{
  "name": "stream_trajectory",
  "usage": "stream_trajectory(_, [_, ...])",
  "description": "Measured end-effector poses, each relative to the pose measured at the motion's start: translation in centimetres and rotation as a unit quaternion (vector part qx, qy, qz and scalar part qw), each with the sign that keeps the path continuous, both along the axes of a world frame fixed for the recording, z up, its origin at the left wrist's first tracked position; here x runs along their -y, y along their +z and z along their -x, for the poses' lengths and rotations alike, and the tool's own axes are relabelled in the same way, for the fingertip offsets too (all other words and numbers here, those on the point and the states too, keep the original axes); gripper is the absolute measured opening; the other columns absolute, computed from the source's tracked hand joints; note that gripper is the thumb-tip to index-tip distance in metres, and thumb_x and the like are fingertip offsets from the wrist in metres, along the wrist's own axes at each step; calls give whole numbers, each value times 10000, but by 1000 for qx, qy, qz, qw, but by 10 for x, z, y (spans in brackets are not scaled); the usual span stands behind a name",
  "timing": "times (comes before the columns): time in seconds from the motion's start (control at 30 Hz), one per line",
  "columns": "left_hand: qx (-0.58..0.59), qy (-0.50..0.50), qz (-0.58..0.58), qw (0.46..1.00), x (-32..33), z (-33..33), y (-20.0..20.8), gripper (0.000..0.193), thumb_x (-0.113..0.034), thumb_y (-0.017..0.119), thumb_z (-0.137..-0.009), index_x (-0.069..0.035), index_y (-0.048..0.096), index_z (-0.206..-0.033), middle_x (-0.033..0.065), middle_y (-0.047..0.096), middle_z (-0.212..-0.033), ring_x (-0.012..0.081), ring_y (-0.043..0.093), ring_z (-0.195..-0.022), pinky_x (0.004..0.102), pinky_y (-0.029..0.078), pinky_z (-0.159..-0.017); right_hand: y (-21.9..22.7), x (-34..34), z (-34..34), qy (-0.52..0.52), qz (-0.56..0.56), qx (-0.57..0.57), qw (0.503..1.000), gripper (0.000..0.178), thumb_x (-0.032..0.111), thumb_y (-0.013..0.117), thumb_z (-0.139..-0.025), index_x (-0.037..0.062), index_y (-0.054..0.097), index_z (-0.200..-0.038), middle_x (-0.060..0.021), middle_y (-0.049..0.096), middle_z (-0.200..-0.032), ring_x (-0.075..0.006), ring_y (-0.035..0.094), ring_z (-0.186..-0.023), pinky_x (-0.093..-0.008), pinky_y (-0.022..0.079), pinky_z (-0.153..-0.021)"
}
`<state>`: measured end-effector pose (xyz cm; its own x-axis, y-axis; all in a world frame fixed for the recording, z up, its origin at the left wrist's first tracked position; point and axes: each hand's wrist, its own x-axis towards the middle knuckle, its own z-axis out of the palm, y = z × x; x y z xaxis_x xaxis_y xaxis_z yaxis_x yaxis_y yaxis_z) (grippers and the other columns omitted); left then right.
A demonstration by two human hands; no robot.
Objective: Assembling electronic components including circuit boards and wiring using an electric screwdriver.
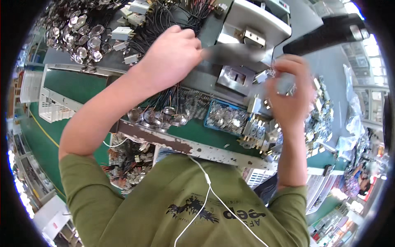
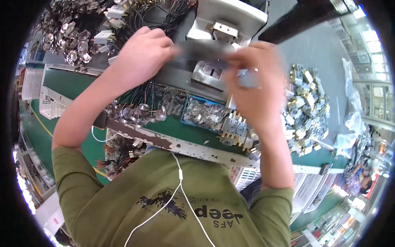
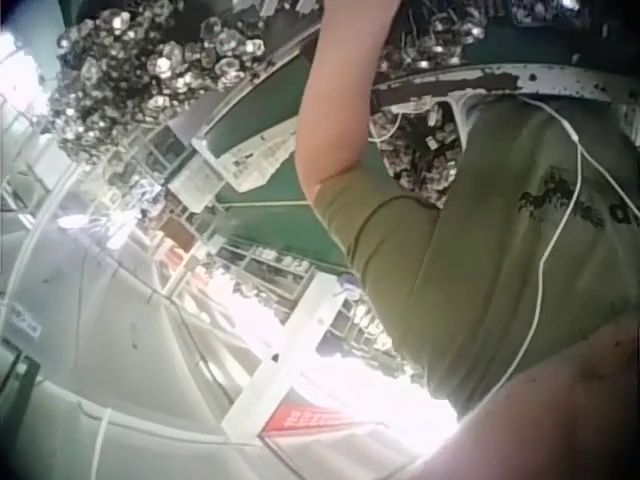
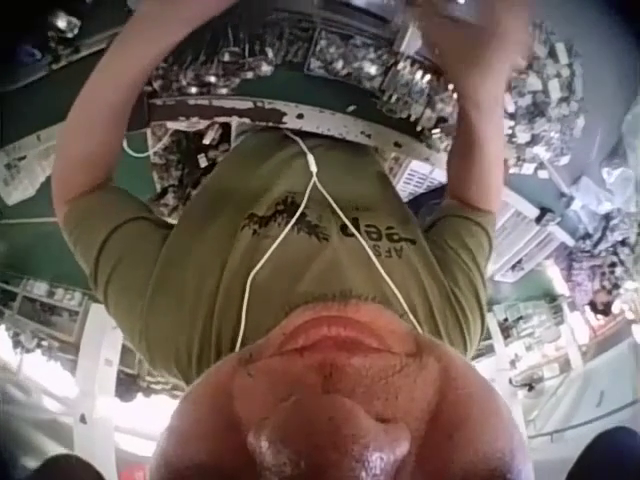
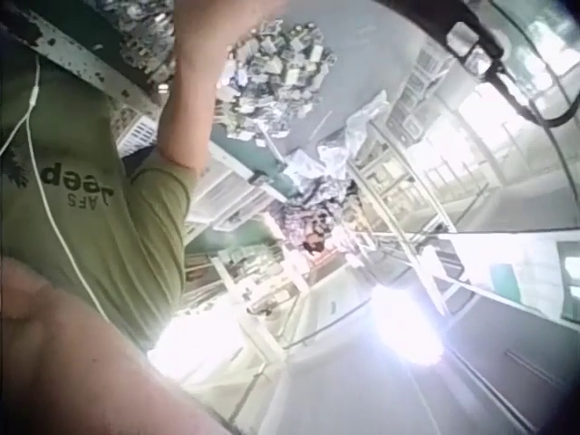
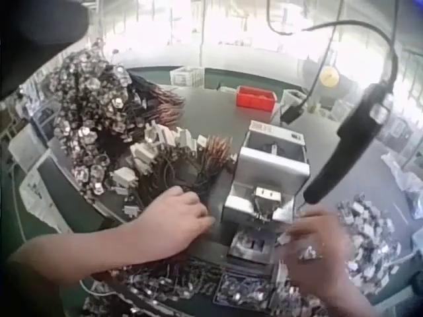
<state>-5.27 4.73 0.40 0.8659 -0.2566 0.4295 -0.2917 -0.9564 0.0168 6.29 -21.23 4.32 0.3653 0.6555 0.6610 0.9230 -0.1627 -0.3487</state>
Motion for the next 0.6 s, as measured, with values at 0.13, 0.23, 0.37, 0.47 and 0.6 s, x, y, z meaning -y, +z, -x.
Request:
stream_trajectory(0.13, [-27,33,-183,982,18,-11,-10,91,-219,678,-758,-163,709,-693,-19,679,-689,175,610,-853,360,422,-831,6,55,-65,-175,-266,-97,943,139,-53,657,-950,-26,656,-1087,-70,688,-1061,-131,638,-882,-283,532,-827])
stream_trajectory(0.23, [-54,48,-199,977,26,-9,-23,84,-192,683,-754,-157,705,-681,-2,686,-695,177,615,-806,356,415,-799,-3,27,-117,-191,-126,-104,968,168,1,692,-946,3,676,-1113,-44,709,-990,-113,639,-888,-269,514,-831])
stream_trajectory(0.37, [-57,60,-198,977,36,-23,-23,72,-174,687,-772,-152,704,-706,13,690,-706,187,654,-777,357,443,-747,-31,1,-190,37,-176,-121,976,214,54,673,-969,8,684,-1177,-44,726,-1015,-117,644,-923,-269,507,-865])
stream_trajectory(0.47, [-85,84,-193,974,39,-22,-25,51,-162,684,-781,-147,700,-735,23,691,-710,190,690,-807,346,470,-714,-20,-3,-188,-77,4,-42,996,247,126,680,-959,21,689,-1182,-73,728,-1082,-190,671,-971,-330,517,-918])
stream_trajectory(0.6, [-91,70,-219,969,30,-27,-24,60,-147,669,-800,-117,682,-850,34,684,-798,182,697,-811,339,486,-706,20,14,-109,-150,4,-116,982,272,131,682,-933,44,709,-1189,-157,766,-1074,-258,733,-937,-354,555,-842])
